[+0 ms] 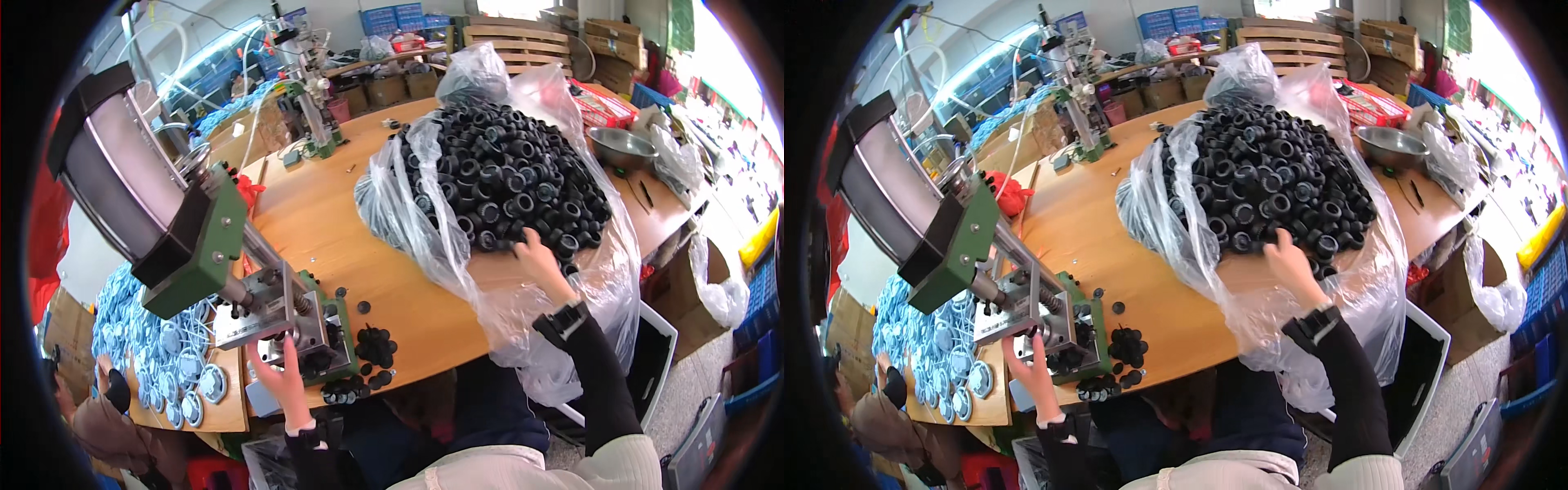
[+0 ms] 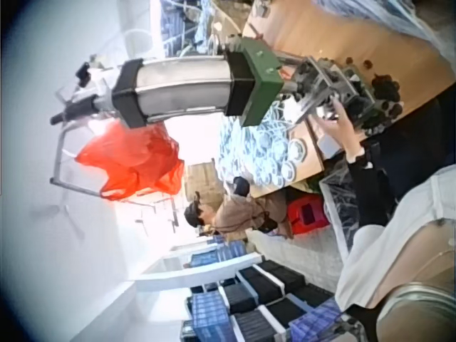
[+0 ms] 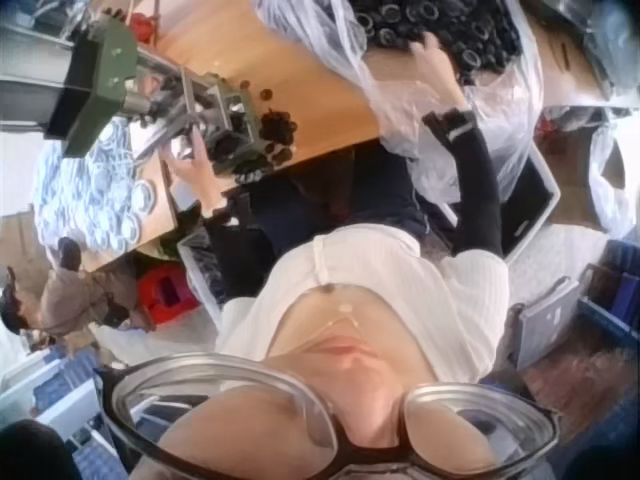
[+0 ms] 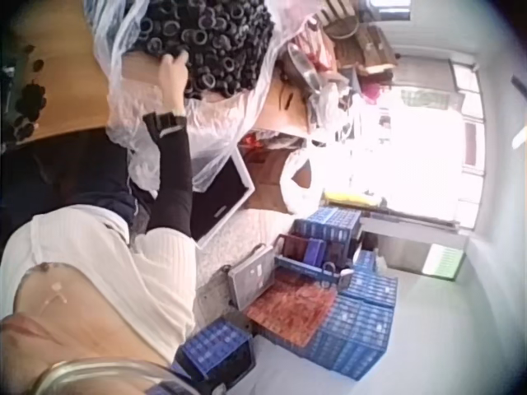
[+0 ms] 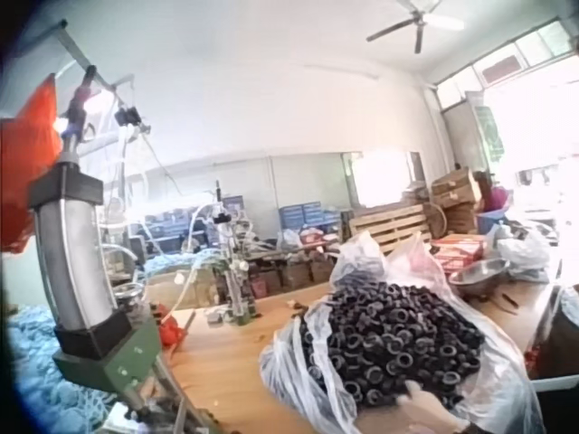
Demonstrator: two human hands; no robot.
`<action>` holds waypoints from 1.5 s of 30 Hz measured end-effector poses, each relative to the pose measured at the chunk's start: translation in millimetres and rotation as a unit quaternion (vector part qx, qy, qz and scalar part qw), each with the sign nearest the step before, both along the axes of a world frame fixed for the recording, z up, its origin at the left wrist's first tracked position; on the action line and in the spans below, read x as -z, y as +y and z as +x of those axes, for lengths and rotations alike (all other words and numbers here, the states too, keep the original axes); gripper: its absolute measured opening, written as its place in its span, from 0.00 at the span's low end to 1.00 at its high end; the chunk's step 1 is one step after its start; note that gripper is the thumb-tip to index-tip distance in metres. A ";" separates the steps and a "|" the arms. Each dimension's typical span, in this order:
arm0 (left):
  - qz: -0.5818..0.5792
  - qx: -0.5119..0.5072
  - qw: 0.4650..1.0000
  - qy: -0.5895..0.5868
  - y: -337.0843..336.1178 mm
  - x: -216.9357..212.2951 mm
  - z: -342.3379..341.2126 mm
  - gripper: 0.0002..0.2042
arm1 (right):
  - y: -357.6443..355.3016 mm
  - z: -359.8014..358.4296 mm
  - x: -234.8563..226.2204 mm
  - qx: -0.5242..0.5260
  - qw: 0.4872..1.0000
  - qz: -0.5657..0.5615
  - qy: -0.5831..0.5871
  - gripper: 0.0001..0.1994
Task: Using a pneumatic press to assemble small black plastic components in a factory setting.
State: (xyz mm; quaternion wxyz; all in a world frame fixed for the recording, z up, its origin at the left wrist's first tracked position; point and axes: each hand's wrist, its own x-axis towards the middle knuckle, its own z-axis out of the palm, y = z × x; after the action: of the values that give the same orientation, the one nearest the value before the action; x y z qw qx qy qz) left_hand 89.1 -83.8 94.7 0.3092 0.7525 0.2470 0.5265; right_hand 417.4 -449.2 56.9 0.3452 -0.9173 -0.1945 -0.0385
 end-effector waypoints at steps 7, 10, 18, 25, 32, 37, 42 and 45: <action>-0.078 -0.048 0.993 -0.072 29.9 -10.4 35.9 0.18 | -3.2 -61.0 -57.9 -0.094 0.850 0.377 0.356 0.21; -0.038 -0.053 0.998 -0.023 19.3 -18.3 44.6 0.17 | 21.3 -86.7 -82.9 -0.221 0.805 0.458 0.306 0.25; 0.116 -0.130 0.982 0.067 10.0 -24.4 18.3 0.15 | 147.6 -146.8 -106.6 -0.456 0.685 0.453 0.342 0.26; 0.094 -0.154 0.982 0.049 -36.8 61.3 -87.7 0.26 | 239.8 -199.4 -70.3 -0.491 0.774 0.346 0.199 0.28; -0.161 -0.316 0.909 0.220 -85.7 191.4 -245.4 0.19 | 264.5 -209.2 -62.4 -0.462 0.794 0.378 0.112 0.28; -0.212 -0.400 0.816 0.359 -90.3 258.8 -280.7 0.34 | 288.4 -209.3 -81.6 -0.447 0.873 0.191 0.031 0.25; -0.030 -0.247 0.947 0.205 -25.4 149.2 -203.7 0.22 | 301.6 -216.3 -110.9 -0.455 0.886 0.064 0.060 0.21; 0.120 -0.194 0.951 0.208 17.4 100.0 -150.1 0.20 | 298.4 -220.6 -92.9 -0.441 0.885 0.123 -0.082 0.23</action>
State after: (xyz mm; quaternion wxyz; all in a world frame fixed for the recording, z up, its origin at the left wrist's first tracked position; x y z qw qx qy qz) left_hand -60.9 -66.4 -5.3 0.0505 0.8146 0.3819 0.4336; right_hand 196.8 -150.8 149.7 0.4194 -0.6807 -0.6004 0.0185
